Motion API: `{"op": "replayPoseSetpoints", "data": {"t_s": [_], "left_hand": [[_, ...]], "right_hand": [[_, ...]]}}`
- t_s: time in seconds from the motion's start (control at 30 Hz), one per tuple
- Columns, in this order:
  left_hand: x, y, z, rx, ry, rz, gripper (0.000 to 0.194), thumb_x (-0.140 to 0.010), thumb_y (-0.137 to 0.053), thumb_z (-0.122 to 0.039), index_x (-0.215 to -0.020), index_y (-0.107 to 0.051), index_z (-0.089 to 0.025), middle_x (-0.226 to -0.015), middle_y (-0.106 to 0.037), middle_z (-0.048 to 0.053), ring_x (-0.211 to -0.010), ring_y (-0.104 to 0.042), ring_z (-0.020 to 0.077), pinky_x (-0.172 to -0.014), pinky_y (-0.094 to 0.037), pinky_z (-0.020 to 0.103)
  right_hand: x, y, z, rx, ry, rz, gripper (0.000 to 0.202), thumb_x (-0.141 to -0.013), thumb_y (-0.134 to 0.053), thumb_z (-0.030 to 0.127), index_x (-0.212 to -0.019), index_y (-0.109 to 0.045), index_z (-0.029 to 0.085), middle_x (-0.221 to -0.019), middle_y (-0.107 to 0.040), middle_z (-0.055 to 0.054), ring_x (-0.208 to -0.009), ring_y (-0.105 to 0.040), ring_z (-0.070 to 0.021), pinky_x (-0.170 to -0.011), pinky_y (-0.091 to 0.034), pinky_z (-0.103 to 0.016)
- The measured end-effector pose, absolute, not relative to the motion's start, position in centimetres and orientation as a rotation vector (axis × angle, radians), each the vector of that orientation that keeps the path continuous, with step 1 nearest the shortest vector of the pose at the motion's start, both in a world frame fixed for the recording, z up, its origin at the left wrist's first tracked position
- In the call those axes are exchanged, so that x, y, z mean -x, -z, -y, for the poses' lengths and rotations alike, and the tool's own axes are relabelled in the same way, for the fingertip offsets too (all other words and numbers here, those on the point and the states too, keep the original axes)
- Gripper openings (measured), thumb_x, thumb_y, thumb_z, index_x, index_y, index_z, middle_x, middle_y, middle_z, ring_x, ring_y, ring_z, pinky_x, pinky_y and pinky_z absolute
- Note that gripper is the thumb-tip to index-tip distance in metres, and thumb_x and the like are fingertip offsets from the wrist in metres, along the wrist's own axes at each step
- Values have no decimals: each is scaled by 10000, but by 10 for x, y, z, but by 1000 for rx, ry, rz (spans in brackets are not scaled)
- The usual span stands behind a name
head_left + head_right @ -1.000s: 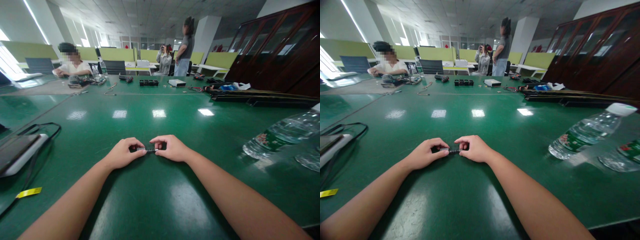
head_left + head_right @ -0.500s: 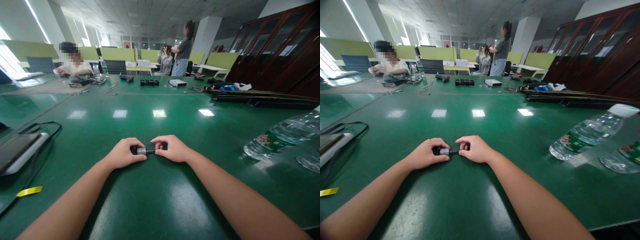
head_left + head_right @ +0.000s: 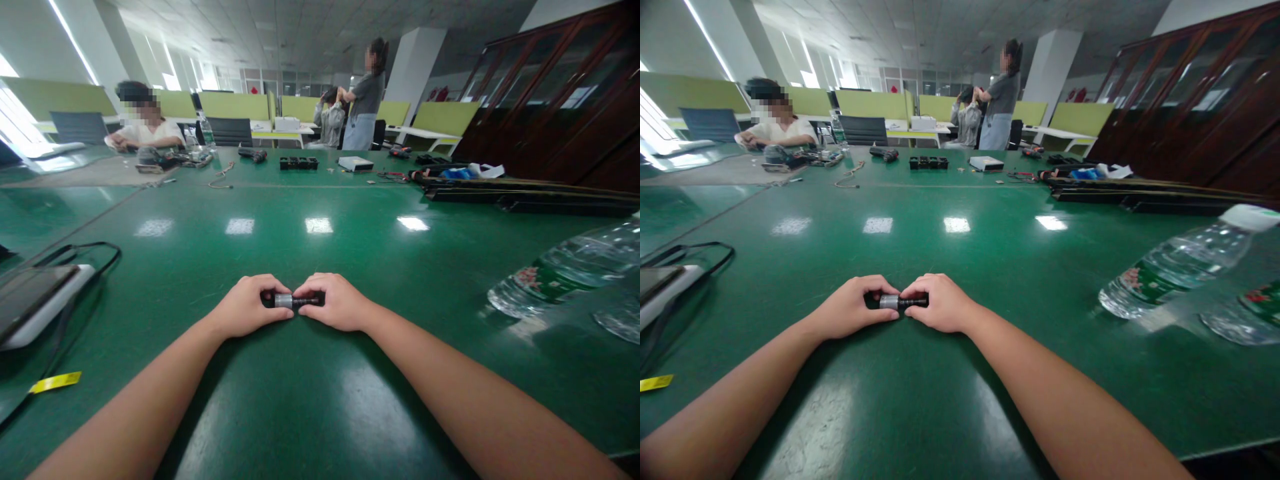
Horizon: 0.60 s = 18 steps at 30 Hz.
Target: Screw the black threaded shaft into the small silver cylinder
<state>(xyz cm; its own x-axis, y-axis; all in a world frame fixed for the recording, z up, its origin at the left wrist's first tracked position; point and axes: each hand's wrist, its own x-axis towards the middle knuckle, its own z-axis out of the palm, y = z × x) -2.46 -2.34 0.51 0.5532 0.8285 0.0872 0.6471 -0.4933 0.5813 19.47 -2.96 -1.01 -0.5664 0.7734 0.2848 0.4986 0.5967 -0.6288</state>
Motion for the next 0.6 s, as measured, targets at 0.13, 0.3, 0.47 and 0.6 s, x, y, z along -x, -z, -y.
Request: {"op": "replayPoseSetpoints", "data": {"t_s": [0.13, 0.3, 0.47, 0.6], "left_hand": [[24, -5, 23, -2276, -491, -1196, 306, -728, -731, -423, -957, -726, -218, -864, -681, 10, -778, -597, 174, -694, -428, 265], [23, -5, 22, -2271, -494, -1204, 309, -726, -732, -430, -953, -726, -219, -874, -682, 15, -791, -599, 178, -708, -434, 269], [24, -4, 23, -2260, -496, -1216, 306, -721, -733, -430, -945, -727, -223, -881, -685, 15, -795, -601, 181, -707, -436, 271], [24, -3, 23, -2257, -513, -1202, 313, -716, -729, -438, -945, -730, -225, -886, -688, 18, -797, -601, 183, -710, -442, 275]], "right_hand": [[-195, 11, 28, 1036, -691, 2265, 198, -747, -706, 181, -943, -736, 184, -833, -689, -30, -756, -595, -142, -718, -450, -261], [-197, 10, 27, 1056, -720, 2264, 185, -741, -706, 175, -923, -740, 182, -802, -679, -25, -738, -592, -137, -701, -449, -255], [-199, 10, 27, 1065, -735, 2257, 190, -727, -705, 166, -913, -741, 180, -808, -680, -26, -725, -598, -135, -704, -461, -255], [-200, 9, 27, 1079, -737, 2264, 182, -721, -701, 158, -897, -740, 182, -802, -676, -23, -720, -598, -135, -706, -465, -255]]}}
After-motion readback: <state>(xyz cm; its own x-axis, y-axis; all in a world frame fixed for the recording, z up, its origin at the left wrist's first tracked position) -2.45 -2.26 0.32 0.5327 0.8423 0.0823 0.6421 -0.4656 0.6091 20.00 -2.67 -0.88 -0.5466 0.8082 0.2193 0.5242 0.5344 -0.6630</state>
